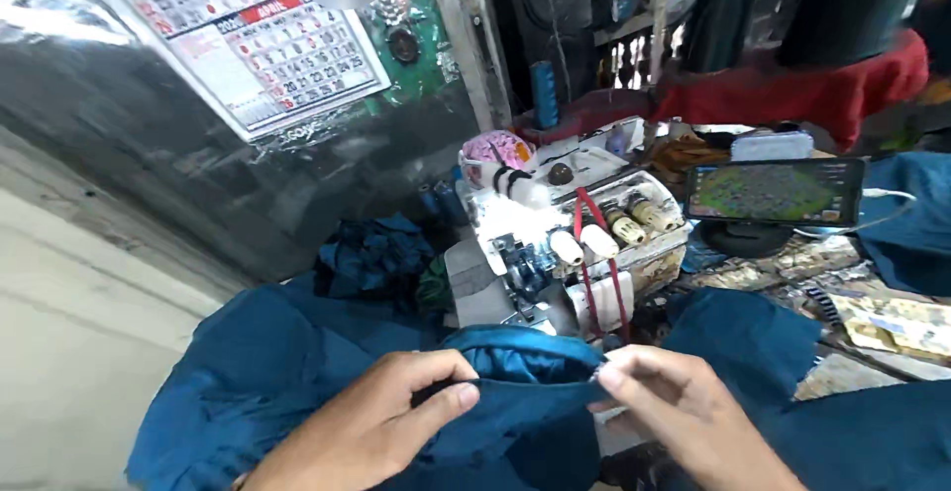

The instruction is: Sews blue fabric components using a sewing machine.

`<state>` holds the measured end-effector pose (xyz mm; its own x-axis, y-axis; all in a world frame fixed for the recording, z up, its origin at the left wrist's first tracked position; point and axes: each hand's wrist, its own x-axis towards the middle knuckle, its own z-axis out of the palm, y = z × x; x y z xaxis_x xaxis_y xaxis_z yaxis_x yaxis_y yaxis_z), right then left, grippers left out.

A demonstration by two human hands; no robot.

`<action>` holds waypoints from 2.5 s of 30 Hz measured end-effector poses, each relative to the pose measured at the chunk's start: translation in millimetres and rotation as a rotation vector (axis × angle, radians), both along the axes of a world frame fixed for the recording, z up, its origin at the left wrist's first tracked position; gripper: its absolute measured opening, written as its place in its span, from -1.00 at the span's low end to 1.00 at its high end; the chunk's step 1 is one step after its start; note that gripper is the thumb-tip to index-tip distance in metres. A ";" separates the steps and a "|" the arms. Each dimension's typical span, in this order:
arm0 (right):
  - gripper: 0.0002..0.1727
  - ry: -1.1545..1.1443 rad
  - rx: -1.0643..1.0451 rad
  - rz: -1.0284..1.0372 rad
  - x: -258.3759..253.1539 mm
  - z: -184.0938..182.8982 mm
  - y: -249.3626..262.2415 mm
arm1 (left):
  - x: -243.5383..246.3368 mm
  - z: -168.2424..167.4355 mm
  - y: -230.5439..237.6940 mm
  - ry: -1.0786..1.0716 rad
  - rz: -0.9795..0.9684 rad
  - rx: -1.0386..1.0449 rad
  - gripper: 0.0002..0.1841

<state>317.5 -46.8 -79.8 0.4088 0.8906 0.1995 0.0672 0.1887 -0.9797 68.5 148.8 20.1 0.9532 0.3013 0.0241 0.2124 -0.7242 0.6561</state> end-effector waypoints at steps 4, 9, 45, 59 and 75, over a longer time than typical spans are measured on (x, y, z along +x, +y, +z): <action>-0.60 0.131 -0.074 -0.106 -16.9 3.1 16.6 | 3.9 -20.0 -10.5 -0.164 0.041 0.023 -0.74; -0.70 0.118 -0.195 -0.034 -12.1 7.0 17.3 | 4.5 -25.9 -21.4 -0.188 0.142 -0.027 -0.80; -0.89 -0.402 0.291 -0.013 -31.7 -16.8 -4.2 | 21.5 -74.3 -97.1 -0.552 0.301 0.263 -0.82; -0.79 -0.591 0.280 -0.118 -28.4 -10.4 -12.6 | 29.9 -62.6 -87.6 -0.476 0.373 0.349 -0.81; -0.82 -0.756 0.488 0.072 -27.0 38.0 -14.3 | -4.9 4.5 -67.4 -0.446 0.324 0.064 -0.72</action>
<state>290.5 -61.1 -41.7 -0.0388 0.6546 0.7550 0.6328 0.6009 -0.4884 63.7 81.4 24.7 0.7055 0.5617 0.4322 0.1425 -0.7098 0.6899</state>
